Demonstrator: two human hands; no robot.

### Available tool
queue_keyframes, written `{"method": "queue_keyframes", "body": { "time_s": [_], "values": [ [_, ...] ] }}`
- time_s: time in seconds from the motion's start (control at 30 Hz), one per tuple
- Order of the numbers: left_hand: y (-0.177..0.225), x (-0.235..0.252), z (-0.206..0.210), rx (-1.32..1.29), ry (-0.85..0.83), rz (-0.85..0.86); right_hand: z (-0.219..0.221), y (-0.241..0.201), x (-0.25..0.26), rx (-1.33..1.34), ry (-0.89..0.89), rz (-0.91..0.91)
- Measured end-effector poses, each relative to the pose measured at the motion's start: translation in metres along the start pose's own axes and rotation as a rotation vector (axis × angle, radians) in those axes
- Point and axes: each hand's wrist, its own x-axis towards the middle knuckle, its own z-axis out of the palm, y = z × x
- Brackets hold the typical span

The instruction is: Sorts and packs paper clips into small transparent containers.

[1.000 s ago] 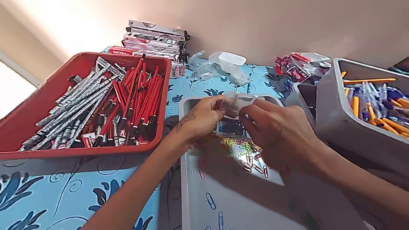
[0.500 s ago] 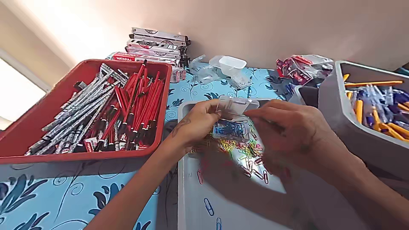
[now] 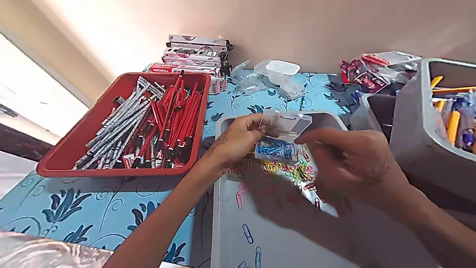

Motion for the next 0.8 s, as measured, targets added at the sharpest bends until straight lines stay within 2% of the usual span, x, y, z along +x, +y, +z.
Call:
{"method": "queue_keyframes", "body": {
  "time_s": [0.03,0.17,0.27,0.47,0.57,0.67,0.73,0.8],
  "values": [
    [0.001,0.001,0.0,-0.016,0.0,0.008,0.0,-0.002,-0.001,0.051,0.021,0.035],
    [0.006,0.004,0.001,-0.077,-0.122,0.014,0.001,0.002,-0.001,0.292,-0.079,0.294],
    [0.009,0.0,0.003,-0.017,-0.191,0.024,0.002,0.009,0.005,0.439,-0.056,0.37],
    [0.005,0.001,0.002,0.168,-0.338,0.163,0.012,0.022,0.0,0.408,-0.122,0.242],
    [0.005,0.002,0.004,0.254,-0.252,0.122,0.002,0.011,-0.005,0.164,-0.082,0.185],
    [0.003,0.006,0.001,0.309,-0.148,0.098,-0.015,-0.026,-0.016,-0.016,-0.062,-0.015],
    [0.003,0.006,0.0,0.273,-0.126,0.071,-0.011,-0.046,-0.029,0.036,-0.266,-0.236],
    [0.003,0.005,0.002,0.26,-0.136,0.043,0.003,-0.062,-0.037,0.21,-0.649,-0.338]
  ]
}}
